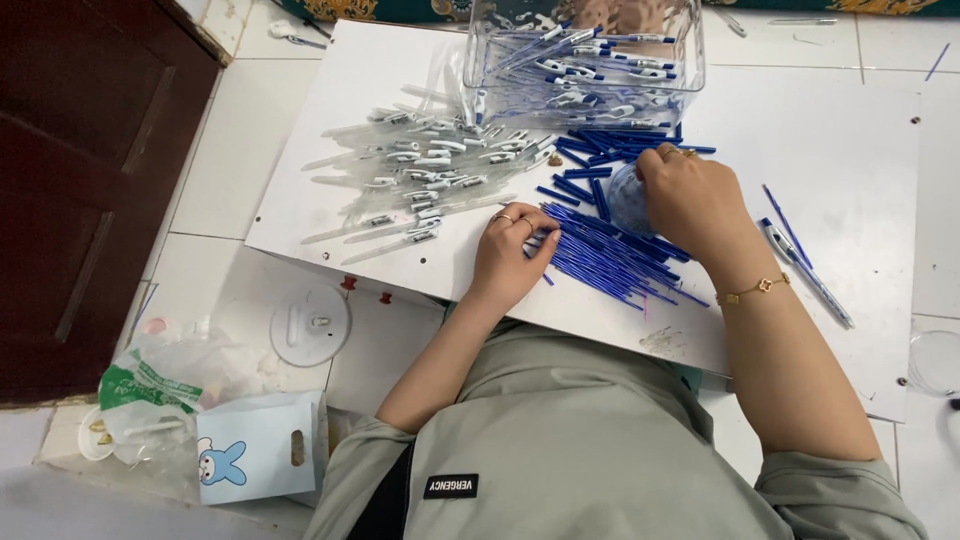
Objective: Manually assembling pens by inserting ink refills into pen barrels on a work surface.
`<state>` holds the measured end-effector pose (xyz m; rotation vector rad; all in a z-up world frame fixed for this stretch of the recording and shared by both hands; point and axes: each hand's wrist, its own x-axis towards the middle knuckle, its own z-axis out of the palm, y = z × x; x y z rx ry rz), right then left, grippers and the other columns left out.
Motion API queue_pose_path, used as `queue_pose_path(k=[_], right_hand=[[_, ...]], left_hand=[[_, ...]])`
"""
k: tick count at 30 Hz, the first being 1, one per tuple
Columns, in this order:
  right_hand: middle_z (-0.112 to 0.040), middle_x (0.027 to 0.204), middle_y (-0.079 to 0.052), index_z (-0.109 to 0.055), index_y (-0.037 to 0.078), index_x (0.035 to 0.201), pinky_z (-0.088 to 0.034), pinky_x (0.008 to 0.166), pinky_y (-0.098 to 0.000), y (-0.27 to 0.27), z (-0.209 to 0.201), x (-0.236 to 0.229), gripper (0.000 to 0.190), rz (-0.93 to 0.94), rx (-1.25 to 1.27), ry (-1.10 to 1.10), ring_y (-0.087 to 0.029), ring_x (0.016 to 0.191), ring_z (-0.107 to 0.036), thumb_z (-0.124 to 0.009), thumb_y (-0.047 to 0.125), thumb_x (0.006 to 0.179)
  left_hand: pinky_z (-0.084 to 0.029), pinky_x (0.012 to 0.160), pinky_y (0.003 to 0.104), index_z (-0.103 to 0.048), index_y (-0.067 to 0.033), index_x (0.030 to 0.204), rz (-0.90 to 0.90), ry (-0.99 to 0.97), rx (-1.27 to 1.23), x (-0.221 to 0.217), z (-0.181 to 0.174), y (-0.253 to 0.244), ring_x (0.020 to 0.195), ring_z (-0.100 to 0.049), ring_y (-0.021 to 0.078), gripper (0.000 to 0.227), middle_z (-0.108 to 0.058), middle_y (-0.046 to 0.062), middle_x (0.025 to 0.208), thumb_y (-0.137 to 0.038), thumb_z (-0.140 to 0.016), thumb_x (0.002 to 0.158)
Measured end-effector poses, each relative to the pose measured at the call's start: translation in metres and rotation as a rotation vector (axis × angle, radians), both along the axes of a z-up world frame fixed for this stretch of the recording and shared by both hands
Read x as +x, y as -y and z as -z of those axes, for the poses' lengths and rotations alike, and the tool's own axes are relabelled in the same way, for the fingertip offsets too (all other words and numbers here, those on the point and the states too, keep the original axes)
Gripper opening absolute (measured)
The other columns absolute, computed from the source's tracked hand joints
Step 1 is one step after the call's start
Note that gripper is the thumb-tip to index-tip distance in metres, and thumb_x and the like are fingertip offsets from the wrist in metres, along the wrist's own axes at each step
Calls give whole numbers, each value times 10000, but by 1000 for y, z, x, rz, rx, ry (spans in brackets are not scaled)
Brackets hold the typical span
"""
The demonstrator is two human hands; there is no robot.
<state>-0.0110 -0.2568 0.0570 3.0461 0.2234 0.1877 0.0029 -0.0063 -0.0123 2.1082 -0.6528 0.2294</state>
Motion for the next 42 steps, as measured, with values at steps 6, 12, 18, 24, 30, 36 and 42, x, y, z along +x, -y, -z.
queue_pose_path(k=[6, 12, 18, 24, 30, 36, 42], right_hand=[[-685, 1067, -163, -632, 90, 1089, -631, 671, -474, 4, -3, 7, 132, -34, 64, 70, -379, 874, -752, -619, 114, 960], [-631, 808, -202, -526, 56, 1031, -576, 600, -546, 8, -18, -5, 83, -183, 146, 111, -449, 750, -706, -595, 65, 986], [-622, 747, -138, -489, 51, 1098, -354, 488, -454, 19, -19, -7, 89, -104, 287, -10, -359, 616, -530, -522, 8, 1028], [-659, 752, -125, -573, 29, 1175, -376, 460, -434, 27, -1, -1, 365, -80, 160, -60, -327, 579, -552, -545, -152, 860], [-773, 861, -87, -603, 135, 1041, -548, 893, -365, 27, -6, -3, 202, -135, -46, 213, -247, 842, -787, -672, -8, 917], [-774, 895, -38, -669, 175, 1011, -516, 953, -304, 30, 14, 4, 211, -182, -82, 357, -184, 920, -783, -709, -8, 913], [-708, 692, -8, -606, 160, 870, -536, 911, -298, 23, 22, 20, 124, -244, 6, 484, -178, 700, -751, -632, 86, 966]], left_hand=[[-573, 762, 322, -748, -137, 966, -13, 53, 1, 7, -2, 3, 831, -690, 212, 89, -655, 5, 970, -176, -768, 889], [-551, 643, 364, -561, 2, 1284, -125, -7, -209, 33, -16, 1, 790, -663, 309, 364, -636, 185, 1059, -39, -674, 941], [-430, 406, 233, -519, -128, 1287, -120, -167, -79, 80, -102, -5, 486, -509, 41, 329, -715, -5, 949, -121, -655, 988], [-510, 685, 318, -570, -176, 1213, -119, 141, 16, 91, -88, 21, 565, -513, 105, 296, -677, -45, 937, -197, -702, 949], [-615, 741, 501, -736, -226, 1117, 46, 45, 641, 101, -50, 79, 943, -731, 292, 334, -677, 47, 981, -220, -836, 798], [-604, 755, 580, -713, -165, 1188, 100, 144, 479, 54, -75, 44, 940, -717, 379, 388, -657, 75, 1026, -230, -836, 825], [-596, 831, 471, -725, -123, 1161, 301, 275, 230, 45, -73, 2, 982, -716, 387, 279, -674, 139, 1102, -295, -748, 942]])
